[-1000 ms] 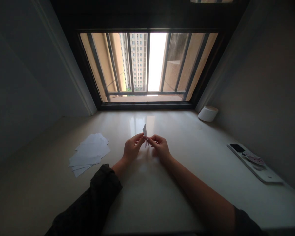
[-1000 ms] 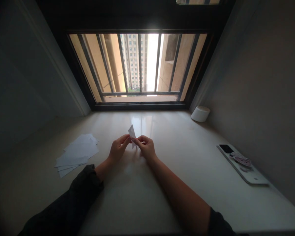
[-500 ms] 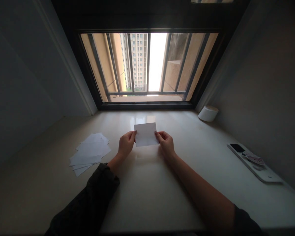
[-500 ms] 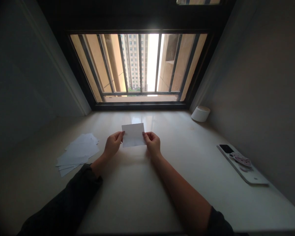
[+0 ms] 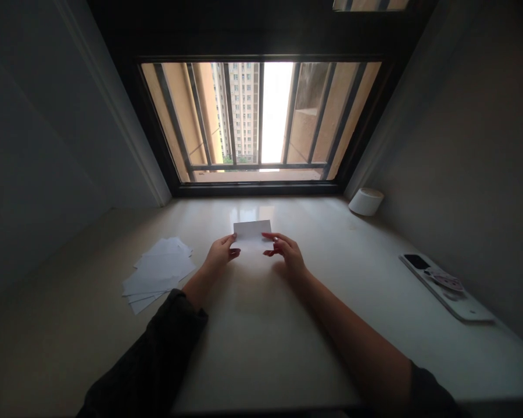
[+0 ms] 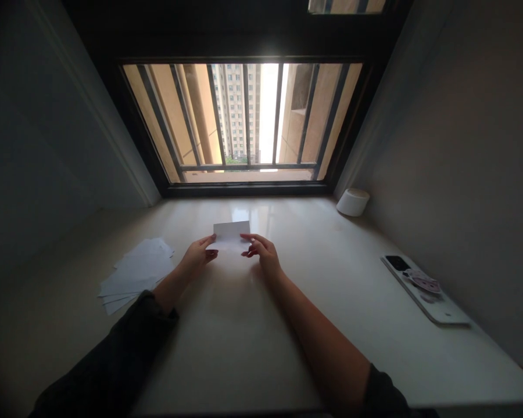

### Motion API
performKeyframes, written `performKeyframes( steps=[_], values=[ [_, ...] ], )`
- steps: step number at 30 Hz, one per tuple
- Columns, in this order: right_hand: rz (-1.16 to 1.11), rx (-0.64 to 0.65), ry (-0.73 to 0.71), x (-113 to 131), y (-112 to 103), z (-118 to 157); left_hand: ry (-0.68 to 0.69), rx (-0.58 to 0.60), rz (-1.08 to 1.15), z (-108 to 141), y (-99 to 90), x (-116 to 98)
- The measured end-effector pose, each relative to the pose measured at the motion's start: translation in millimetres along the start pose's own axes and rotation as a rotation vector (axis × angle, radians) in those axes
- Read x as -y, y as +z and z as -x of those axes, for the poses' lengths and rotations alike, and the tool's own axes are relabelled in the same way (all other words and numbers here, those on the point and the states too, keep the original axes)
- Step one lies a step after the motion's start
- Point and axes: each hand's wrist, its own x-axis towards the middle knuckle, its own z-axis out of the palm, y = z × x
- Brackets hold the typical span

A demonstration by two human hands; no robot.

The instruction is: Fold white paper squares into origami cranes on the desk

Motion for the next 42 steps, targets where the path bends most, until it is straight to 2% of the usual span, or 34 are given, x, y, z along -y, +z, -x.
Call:
performKeyframes(
  steps=[4,8,12,18,19,21,24,27,29,32,35,38,42],
  values=[
    [0.064,0.037,-0.016,0,1,1,-0.048,0.029,0.071,-2,-2.0,0],
    [0.183,-0.009,-0.010,-2,5,1,-0.009,0.057,0.039,-4,-3.0,3],
    [0.152,-0.120,0.010,-4,6,-1,0.003,0.101,-0.102,0,-0.4,2],
    [-0.009,-0.316,0.011,-8,2,-5,-0.020,0.234,-0.226,11,8.3,0],
    [-0.026,-0.337,0.012,-8,2,-5,0.013,0.210,-0.255,12,9.3,1],
    [-0.031,-0.366,-0.003,-8,2,-5,0.147,0.091,-0.333,16,10.9,0],
    [0.026,-0.340,-0.056,-4,7,-1,0.450,-0.098,-0.478,23,13.9,-3],
    [0.098,-0.268,-0.078,-2,14,4,0.667,-0.117,-0.611,32,18.9,-8],
    [0.126,-0.220,-0.086,-2,18,7,0.733,-0.080,-0.685,36,22.3,-10],
    [0.149,-0.166,-0.099,-2,21,10,0.675,-0.031,-0.712,38,25.2,-7],
    [0.155,-0.156,-0.108,-1,22,11,0.591,-0.009,-0.618,36,25.4,-3],
    [0.139,-0.170,-0.121,0,22,11,0.588,0.013,-0.505,33,25.1,0],
    [0.110,-0.169,-0.136,2,23,10,0.609,0.002,-0.477,32,24.8,2]
  ],
)
